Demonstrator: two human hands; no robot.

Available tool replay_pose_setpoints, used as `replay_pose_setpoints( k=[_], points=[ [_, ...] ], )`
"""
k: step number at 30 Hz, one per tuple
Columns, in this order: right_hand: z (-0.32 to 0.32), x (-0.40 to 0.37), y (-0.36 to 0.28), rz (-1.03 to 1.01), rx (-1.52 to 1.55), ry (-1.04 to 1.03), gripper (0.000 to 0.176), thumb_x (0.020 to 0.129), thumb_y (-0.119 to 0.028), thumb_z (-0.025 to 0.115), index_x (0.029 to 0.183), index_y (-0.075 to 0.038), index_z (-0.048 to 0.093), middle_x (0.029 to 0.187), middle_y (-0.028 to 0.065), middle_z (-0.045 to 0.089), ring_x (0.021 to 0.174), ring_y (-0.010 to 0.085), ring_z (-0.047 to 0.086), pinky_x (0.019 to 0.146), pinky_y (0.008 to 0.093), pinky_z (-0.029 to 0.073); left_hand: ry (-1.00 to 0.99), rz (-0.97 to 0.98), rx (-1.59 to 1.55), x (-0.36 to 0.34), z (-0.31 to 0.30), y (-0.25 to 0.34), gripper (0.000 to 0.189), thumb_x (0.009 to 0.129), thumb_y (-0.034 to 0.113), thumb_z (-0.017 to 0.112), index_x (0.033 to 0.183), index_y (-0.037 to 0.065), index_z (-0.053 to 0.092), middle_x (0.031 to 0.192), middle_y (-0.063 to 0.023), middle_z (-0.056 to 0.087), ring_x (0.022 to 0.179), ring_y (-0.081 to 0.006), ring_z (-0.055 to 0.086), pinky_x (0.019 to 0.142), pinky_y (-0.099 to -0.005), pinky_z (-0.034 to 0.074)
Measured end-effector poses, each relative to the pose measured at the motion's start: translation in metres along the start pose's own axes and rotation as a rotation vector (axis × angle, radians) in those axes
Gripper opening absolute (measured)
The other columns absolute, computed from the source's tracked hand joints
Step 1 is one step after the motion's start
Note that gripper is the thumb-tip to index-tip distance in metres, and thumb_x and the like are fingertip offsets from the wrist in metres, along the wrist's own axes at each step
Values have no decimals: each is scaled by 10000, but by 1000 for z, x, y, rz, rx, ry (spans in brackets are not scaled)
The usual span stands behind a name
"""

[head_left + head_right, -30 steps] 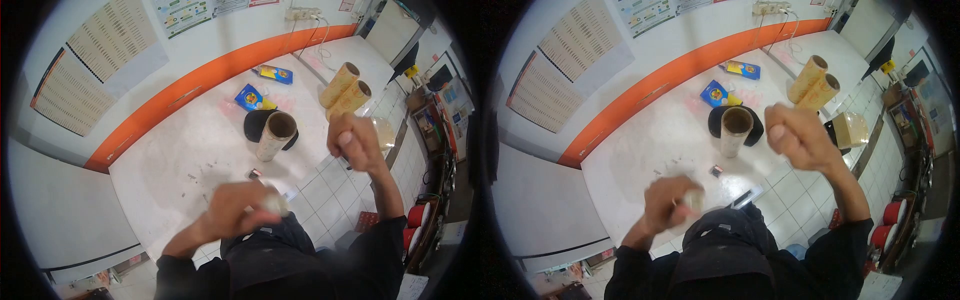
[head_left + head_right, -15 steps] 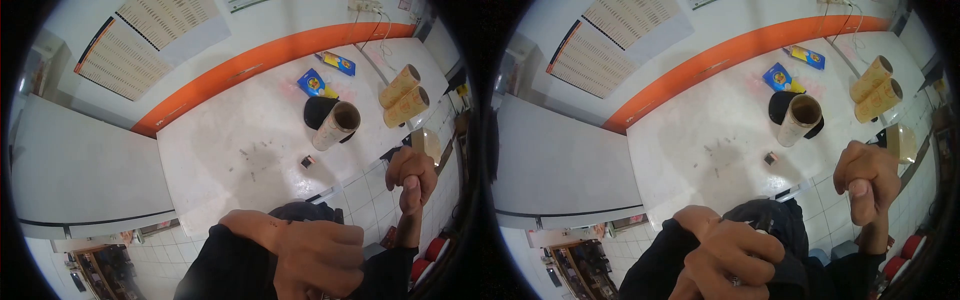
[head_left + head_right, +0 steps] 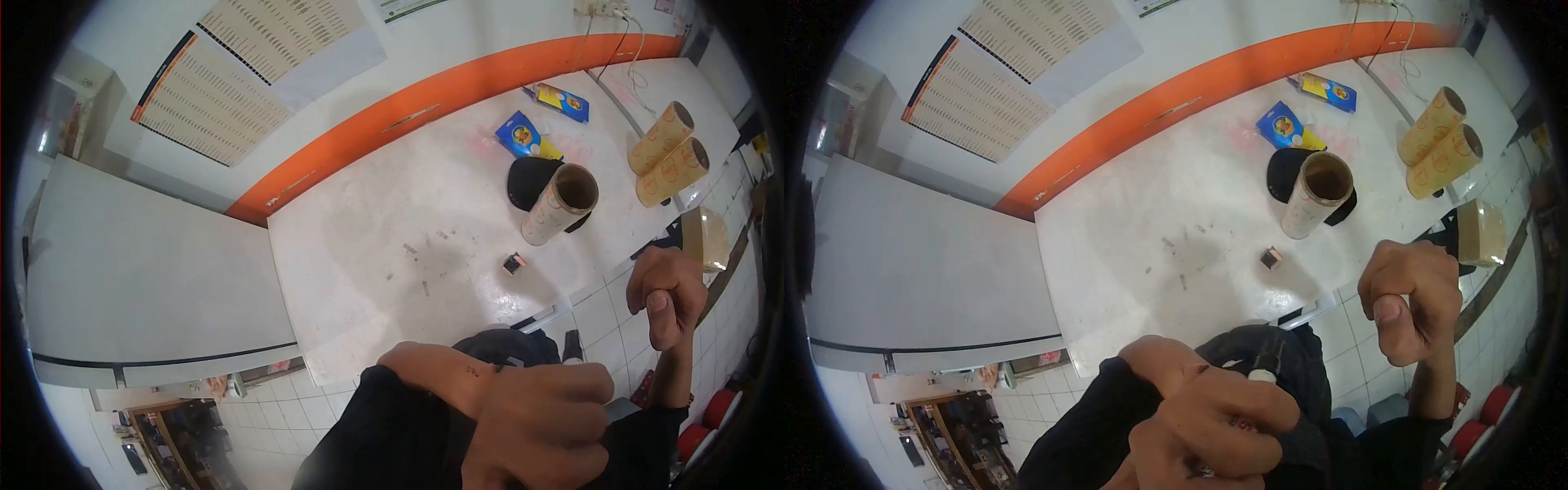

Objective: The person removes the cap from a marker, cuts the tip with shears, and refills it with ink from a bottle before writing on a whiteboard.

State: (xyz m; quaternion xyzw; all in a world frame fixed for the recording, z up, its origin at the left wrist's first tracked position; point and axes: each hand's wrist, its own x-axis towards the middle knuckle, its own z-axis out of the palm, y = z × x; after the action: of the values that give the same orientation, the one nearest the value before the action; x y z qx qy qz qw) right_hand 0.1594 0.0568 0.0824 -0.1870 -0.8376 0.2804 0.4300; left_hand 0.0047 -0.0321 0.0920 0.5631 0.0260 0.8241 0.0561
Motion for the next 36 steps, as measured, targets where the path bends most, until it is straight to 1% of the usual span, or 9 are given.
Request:
replay_pose_setpoints(
  k=[4,9,12,16,20,25,29,34,36],
  points=[
    [-4,-8,2,25,2,2,263,923,-200,508,685,-90,489,531,12,514,417,106,475,406,241,339,33,85,44,-6,5,-6,184,955,189,572,1009,97,423,758,-103,530,520,-190,447,472,-359,371],
    [-9,-10,1,32,14,13,203,876,-142,525,689,-65,506,547,32,514,427,152,496,412,274,361,-51,-189,13,-10,-19,-10,307,675,198,736,769,-36,560,748,-161,568,530,-247,512,468,-371,405],
    [-19,-19,6,46,0,-57,77,771,-45,561,705,-34,524,583,64,487,469,222,520,445,313,389,-77,-127,28,-6,-14,-16,282,561,136,716,694,-17,520,674,-123,545,516,-240,503,462,-354,385],
    [-30,-23,8,114,64,-92,45,781,-18,591,765,-22,549,647,93,508,524,249,525,483,336,414,-461,-62,35,19,-8,-8,315,934,330,584,1090,118,411,763,-92,498,548,-202,453,463,-356,360],
    [-33,-31,7,124,73,-19,69,809,-30,593,767,-28,539,644,83,508,525,228,523,495,319,418,-599,-114,-22,22,1,-8,387,917,374,588,1151,125,405,777,-89,494,566,-200,447,456,-345,356],
    [-39,-41,8,146,41,1,91,822,-28,575,749,-26,520,638,68,500,515,207,515,495,303,420,-395,11,-51,6,13,-25,335,946,337,571,1136,108,416,767,-82,504,554,-191,445,435,-328,348],
    [-32,-39,11,163,74,28,111,828,-30,557,729,-32,507,635,55,511,488,191,494,474,290,408,-365,166,-124,-6,0,-42,290,962,312,557,1110,99,427,718,-73,504,518,-180,437,410,-321,336],
    [-23,-34,8,131,70,6,125,828,-42,555,714,-36,503,634,53,522,484,186,497,470,283,400,-274,-47,9,-2,9,-15,274,972,322,541,1078,100,421,681,-69,491,492,-170,421,402,-324,340],
    [-21,-30,7,124,72,5,126,827,-44,551,709,-36,505,627,52,521,482,187,500,467,284,400,-237,-11,13,-5,8,-17,271,971,322,542,1066,101,416,681,-71,491,486,-165,412,401,-321,339]
  ],
)
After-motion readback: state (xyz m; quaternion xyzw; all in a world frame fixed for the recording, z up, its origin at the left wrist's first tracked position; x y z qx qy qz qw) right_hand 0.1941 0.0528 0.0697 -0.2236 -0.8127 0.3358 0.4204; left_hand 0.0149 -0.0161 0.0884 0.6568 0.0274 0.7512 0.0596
